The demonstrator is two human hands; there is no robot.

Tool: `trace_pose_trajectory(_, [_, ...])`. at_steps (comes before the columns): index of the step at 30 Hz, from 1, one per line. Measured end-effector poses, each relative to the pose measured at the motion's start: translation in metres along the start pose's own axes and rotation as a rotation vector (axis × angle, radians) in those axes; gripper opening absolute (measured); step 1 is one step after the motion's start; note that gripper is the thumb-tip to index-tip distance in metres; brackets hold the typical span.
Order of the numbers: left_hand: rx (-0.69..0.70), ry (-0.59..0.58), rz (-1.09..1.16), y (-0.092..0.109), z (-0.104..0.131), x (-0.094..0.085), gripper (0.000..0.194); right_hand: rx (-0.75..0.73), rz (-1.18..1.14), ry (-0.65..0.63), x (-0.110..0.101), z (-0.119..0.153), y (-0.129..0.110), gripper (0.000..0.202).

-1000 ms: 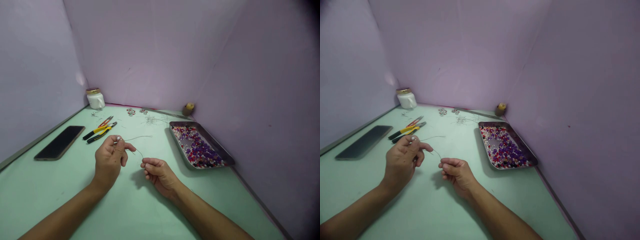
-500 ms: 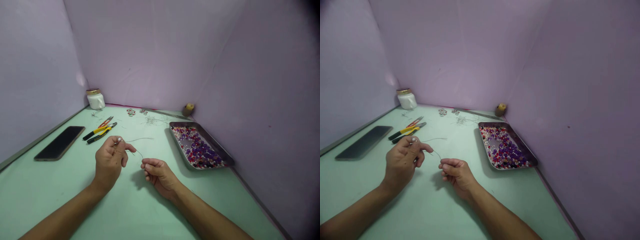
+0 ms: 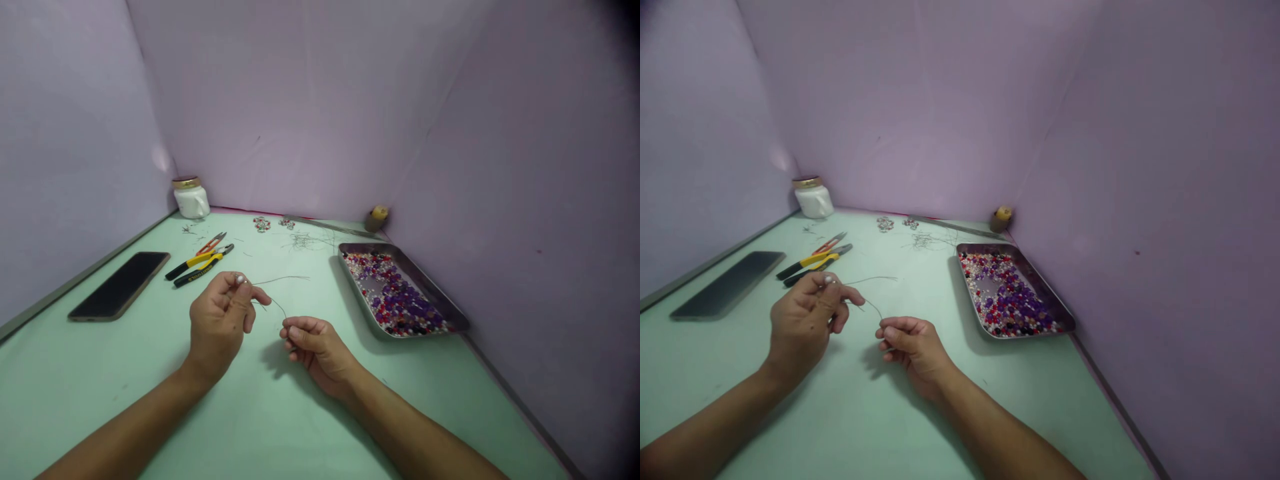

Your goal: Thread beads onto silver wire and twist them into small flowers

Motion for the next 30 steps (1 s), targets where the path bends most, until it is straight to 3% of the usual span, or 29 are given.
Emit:
trace_pose_trajectory(4, [0.056, 0.007, -0.031, 0.004, 0.002, 0.001, 0.012, 0.019, -0.034, -0.013, 0.0, -0.001, 0.002, 0.022])
trace_pose_trajectory(9, [0.109, -0.068, -0.083, 0.009, 0.006, 0.006, 0.009, 0.002, -0.008, -0.001, 0.001, 0.0, 0.001, 0.022])
trace_pose_trajectory(12, [-0.02, -0.113, -0.054, -0.005, 0.001, 0.009, 0.011, -0.046, 0.047, 0.014, 0.002, 0.001, -0.003, 0.022])
trace_pose_trajectory(16, [-0.282, -0.228, 0.052, -0.041, -0.004, 0.022, 0.022, -0.073, 0.102, 0.013, 0.002, 0.003, -0.005, 0.02])
trace_pose_trajectory(21, [-0.662, -0.396, 0.2, -0.084, 0.015, 0.046, 0.022, -0.038, 0.118, 0.016, 0.002, 0.001, -0.001, 0.022])
trace_pose_trajectory(25, [-0.787, -0.538, 0.235, -0.087, 0.031, 0.06, 0.02, -0.028, 0.121, 0.02, 0.001, 0.001, -0.001, 0.021])
trace_pose_trajectory(30, [-0.835, -0.583, 0.18, -0.081, 0.031, 0.054, 0.018, 0.089, 0.198, 0.046, -0.01, -0.002, -0.004, 0.02])
Point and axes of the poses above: each hand's wrist, its own z-axis away from the middle knuckle, its own x-axis out of the palm, y = z × x, the point moved 9 cm from there along -z, towards the middle knuckle, and after that the axes turned 11 degrees about -z, right-handed, at the moved point
